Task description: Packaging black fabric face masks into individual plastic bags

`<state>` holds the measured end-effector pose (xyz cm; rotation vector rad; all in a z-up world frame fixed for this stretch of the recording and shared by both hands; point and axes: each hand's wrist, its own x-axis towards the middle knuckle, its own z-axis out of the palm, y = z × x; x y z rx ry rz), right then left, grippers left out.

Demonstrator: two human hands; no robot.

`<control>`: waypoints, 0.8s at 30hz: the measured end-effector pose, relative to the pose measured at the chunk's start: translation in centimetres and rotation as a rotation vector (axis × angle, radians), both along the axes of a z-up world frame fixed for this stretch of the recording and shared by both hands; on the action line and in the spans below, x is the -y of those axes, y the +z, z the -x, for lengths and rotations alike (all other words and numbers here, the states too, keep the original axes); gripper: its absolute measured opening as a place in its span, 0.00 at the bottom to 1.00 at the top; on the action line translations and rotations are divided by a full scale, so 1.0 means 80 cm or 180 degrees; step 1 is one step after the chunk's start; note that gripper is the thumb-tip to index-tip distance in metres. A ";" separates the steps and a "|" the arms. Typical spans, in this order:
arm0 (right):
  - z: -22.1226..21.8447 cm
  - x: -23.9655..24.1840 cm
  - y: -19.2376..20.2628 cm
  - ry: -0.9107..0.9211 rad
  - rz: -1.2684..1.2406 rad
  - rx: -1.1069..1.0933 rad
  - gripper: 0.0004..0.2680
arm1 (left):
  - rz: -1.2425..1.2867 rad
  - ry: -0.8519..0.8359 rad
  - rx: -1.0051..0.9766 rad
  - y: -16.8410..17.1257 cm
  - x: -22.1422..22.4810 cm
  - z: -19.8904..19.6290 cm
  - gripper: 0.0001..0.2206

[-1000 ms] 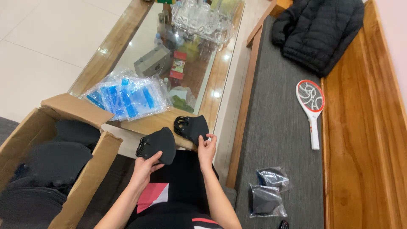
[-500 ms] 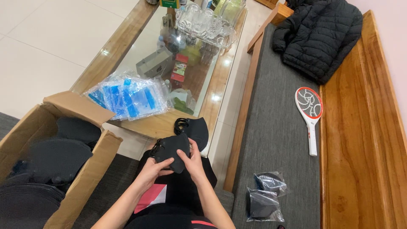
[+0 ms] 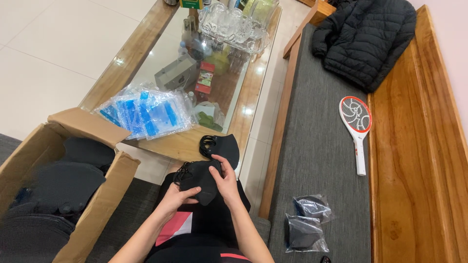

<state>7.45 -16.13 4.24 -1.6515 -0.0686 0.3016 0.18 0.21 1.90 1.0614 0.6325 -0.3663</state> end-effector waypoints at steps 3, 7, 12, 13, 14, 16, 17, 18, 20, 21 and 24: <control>0.001 0.001 -0.003 -0.0038 0.0023 0.0157 0.11 | 0.0029 0.0027 0.0031 -0.002 0.002 0.001 0.22; 0.005 0.001 0.014 -0.0101 0.0533 0.0344 0.09 | -0.0038 0.0018 -0.0041 -0.002 0.001 0.001 0.22; 0.005 0.003 0.005 -0.0034 0.1512 0.1529 0.10 | -0.0081 0.0010 -0.0059 0.004 0.000 0.001 0.21; 0.006 0.001 0.005 -0.0034 0.1513 0.1529 0.10 | -0.0081 0.0009 -0.0060 0.002 0.000 0.001 0.21; 0.006 0.000 0.005 -0.0099 0.1518 0.1721 0.07 | -0.0118 -0.0012 -0.0089 0.000 0.000 0.001 0.21; 0.008 -0.003 0.010 -0.0158 0.1520 0.1911 0.05 | -0.0156 -0.0028 -0.0122 -0.001 0.000 0.001 0.21; 0.009 -0.005 0.013 -0.0219 0.1595 0.2034 0.04 | -0.0165 -0.0055 -0.0118 -0.001 0.000 0.002 0.21; 0.010 -0.007 0.016 -0.0279 0.1669 0.2157 0.03 | -0.0173 -0.0081 -0.0114 -0.002 0.000 0.002 0.22; 0.009 -0.007 0.019 -0.0259 0.1631 0.2247 0.03 | -0.0191 -0.0047 -0.0077 -0.014 0.000 0.002 0.21; 0.009 -0.007 0.021 -0.0247 0.1593 0.2339 0.03 | -0.0212 -0.0021 -0.0034 -0.020 0.001 0.003 0.21; 0.012 -0.009 0.030 -0.0167 0.1429 0.2035 0.02 | -0.0170 -0.0020 -0.0054 -0.010 -0.001 0.000 0.16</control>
